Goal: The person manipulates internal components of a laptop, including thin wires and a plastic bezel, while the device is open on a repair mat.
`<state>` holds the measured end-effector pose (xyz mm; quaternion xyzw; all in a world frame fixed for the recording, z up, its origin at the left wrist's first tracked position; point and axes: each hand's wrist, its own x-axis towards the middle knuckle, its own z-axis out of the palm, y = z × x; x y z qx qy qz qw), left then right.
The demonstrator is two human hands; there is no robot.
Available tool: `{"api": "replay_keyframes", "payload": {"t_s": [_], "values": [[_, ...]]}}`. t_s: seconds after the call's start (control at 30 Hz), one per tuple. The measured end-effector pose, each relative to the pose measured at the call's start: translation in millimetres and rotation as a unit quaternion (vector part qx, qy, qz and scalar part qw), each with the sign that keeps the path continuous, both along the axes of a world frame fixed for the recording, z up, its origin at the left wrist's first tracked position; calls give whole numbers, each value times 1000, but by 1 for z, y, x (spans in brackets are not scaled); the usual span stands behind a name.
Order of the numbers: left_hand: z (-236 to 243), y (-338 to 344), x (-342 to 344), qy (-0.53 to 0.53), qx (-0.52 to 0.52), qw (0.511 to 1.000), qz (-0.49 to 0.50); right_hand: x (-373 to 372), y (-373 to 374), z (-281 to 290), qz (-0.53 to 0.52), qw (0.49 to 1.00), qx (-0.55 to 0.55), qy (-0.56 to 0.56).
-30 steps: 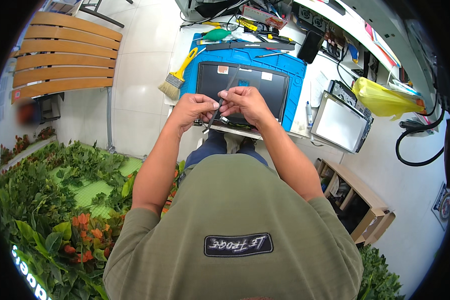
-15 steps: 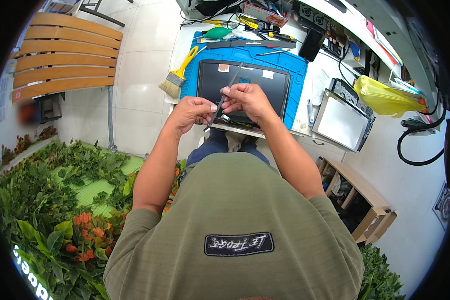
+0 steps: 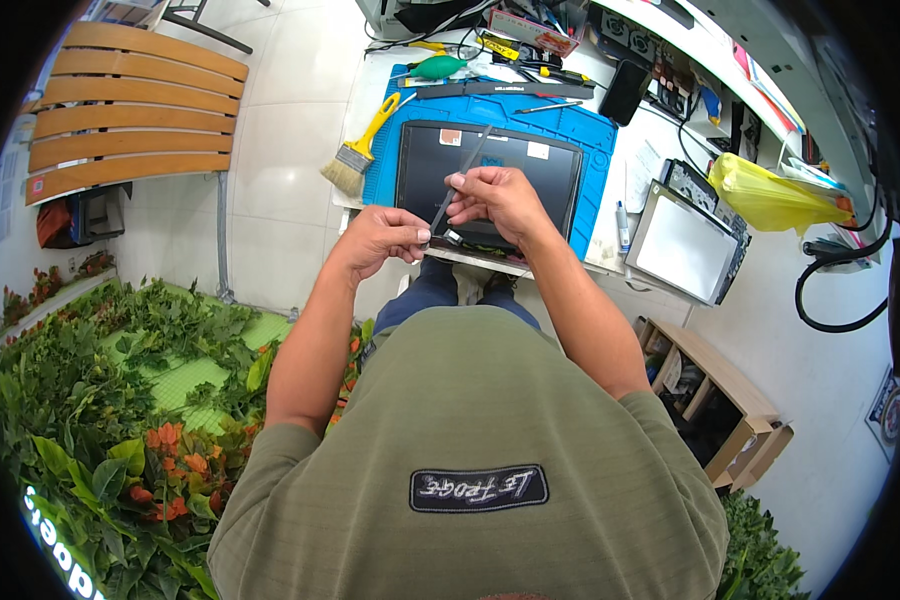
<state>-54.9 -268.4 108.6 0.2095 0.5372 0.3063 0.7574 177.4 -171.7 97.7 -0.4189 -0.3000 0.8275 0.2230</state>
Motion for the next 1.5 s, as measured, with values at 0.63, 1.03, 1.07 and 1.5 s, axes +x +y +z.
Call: {"api": "replay_keyframes", "payload": {"t_s": [0.63, 1.03, 1.07, 1.5], "values": [[-8, -5, 18, 47, 28, 997, 62, -10, -34, -12, -11, 1000, -6, -2], [-5, 3, 11, 38, 28, 998, 37, -3, -32, -12, 11, 999, -23, 27], [-5, 3, 10, 39, 24, 998, 37, -3, -33, -11, 9, 999, -20, 25], [-47, -35, 27, 33, -10, 999, 39, 3, -61, -53, 32, 999, -17, -25]]}}
